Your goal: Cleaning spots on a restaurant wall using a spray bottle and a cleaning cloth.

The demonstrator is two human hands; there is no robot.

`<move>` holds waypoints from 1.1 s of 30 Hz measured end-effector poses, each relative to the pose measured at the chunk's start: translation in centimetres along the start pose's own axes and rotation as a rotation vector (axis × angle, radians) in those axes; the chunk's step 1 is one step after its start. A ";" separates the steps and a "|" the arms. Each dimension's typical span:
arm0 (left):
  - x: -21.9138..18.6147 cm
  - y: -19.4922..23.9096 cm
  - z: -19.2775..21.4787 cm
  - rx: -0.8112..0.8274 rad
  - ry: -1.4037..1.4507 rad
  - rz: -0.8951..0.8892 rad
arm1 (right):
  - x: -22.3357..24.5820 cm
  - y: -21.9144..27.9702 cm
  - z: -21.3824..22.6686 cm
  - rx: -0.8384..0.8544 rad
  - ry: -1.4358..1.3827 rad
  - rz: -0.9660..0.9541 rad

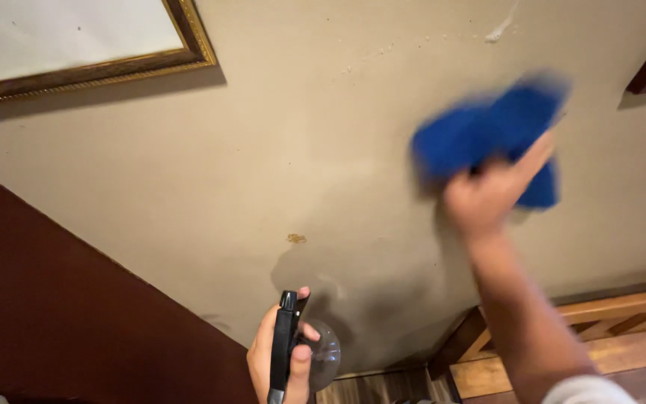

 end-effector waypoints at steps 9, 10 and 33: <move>-0.1 0.2 0.5 -0.022 -0.062 0.000 | 16.5 -8.2 -1.6 0.125 0.104 0.237; -0.1 0.1 0.1 -0.025 -0.065 -0.012 | 17.9 -5.4 -1.6 0.224 0.008 0.395; 2.7 -0.8 -0.9 0.100 0.026 -0.009 | -2.0 4.1 2.6 -0.069 0.035 0.105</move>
Point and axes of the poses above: each hand's wrist, its own y-axis away from the middle knuckle, its own z-axis out of the back of the hand, x = y × z, the point moved 6 cm from there along -y, towards the middle knuckle, and after that the axes turned 9 degrees about y, right-handed, at the moved point
